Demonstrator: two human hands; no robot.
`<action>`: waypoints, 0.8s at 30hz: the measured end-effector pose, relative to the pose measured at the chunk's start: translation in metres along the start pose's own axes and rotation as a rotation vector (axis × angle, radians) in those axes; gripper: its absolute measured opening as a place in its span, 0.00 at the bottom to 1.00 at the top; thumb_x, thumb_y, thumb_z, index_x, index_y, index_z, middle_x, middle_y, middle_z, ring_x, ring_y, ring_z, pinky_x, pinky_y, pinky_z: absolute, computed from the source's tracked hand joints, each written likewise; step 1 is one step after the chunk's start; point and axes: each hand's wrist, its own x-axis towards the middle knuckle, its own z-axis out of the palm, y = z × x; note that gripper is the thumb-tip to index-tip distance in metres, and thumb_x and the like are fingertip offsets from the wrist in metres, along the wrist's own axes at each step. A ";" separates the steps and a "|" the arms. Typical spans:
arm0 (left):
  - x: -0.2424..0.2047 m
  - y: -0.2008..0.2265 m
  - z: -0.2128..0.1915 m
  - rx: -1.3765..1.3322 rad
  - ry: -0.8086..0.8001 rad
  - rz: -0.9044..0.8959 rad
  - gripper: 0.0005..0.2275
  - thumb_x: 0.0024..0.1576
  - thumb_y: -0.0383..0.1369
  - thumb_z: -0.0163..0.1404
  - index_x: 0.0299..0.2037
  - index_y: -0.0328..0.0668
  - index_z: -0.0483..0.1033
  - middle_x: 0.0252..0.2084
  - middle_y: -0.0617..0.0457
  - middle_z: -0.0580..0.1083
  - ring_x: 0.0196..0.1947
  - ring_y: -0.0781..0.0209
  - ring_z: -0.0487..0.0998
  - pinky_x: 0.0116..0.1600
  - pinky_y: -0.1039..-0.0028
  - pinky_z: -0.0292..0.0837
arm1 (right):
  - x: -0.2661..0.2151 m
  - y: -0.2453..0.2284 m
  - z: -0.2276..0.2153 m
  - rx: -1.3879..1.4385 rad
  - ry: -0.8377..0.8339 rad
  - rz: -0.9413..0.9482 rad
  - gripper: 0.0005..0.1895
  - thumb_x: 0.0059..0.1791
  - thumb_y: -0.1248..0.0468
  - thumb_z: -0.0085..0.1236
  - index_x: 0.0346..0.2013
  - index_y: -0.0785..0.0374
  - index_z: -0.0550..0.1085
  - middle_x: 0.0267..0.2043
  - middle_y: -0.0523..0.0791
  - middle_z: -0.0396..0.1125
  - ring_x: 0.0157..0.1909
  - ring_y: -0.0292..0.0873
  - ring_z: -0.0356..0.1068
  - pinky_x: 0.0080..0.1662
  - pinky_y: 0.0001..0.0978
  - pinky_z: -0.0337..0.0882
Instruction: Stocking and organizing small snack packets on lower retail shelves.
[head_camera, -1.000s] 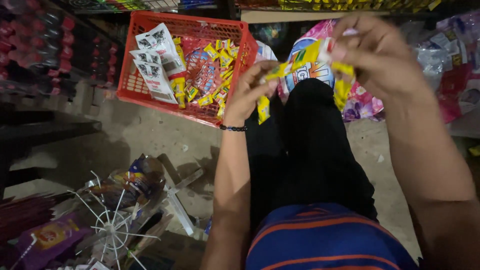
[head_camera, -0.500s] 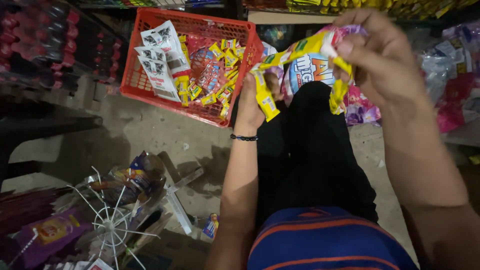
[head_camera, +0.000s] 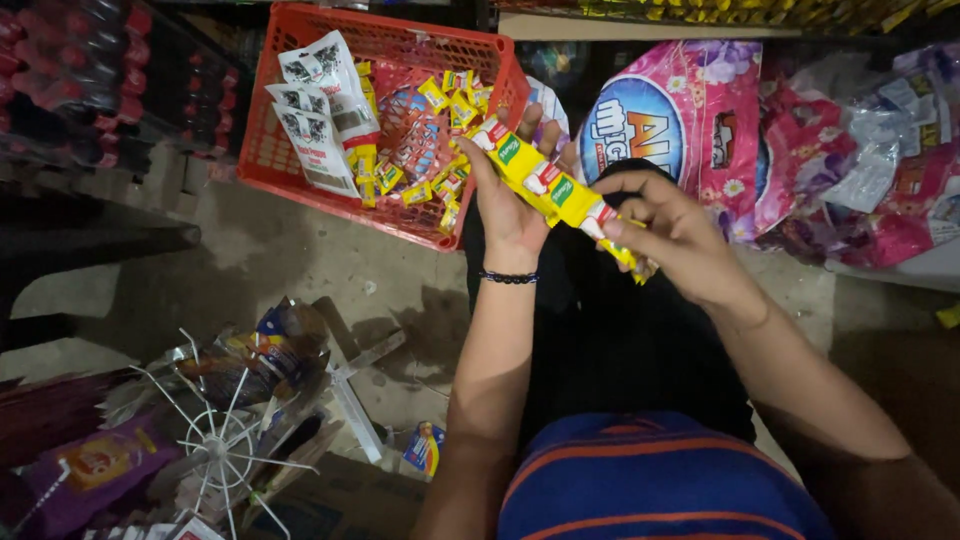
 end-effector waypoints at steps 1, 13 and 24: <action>-0.001 -0.001 0.003 0.001 0.001 0.000 0.36 0.65 0.65 0.36 0.68 0.38 0.65 0.62 0.48 0.71 0.57 0.50 0.74 0.62 0.51 0.73 | 0.000 0.005 0.000 0.001 0.000 0.000 0.22 0.53 0.62 0.56 0.61 0.64 0.68 0.34 0.41 0.71 0.29 0.30 0.67 0.32 0.20 0.65; -0.012 -0.005 0.022 0.079 0.028 0.106 0.27 0.64 0.64 0.38 0.57 0.52 0.69 0.33 0.58 0.68 0.26 0.67 0.65 0.33 0.76 0.65 | 0.001 0.048 0.005 0.114 0.004 0.022 0.22 0.54 0.63 0.56 0.62 0.62 0.65 0.35 0.42 0.72 0.33 0.30 0.69 0.35 0.21 0.67; -0.036 0.039 0.066 0.259 -0.098 0.258 0.27 0.66 0.63 0.33 0.59 0.52 0.68 0.27 0.60 0.62 0.23 0.70 0.58 0.28 0.79 0.56 | 0.003 0.098 -0.006 -0.660 -0.009 -0.168 0.25 0.42 0.60 0.72 0.49 0.66 0.73 0.40 0.45 0.69 0.40 0.37 0.67 0.42 0.32 0.69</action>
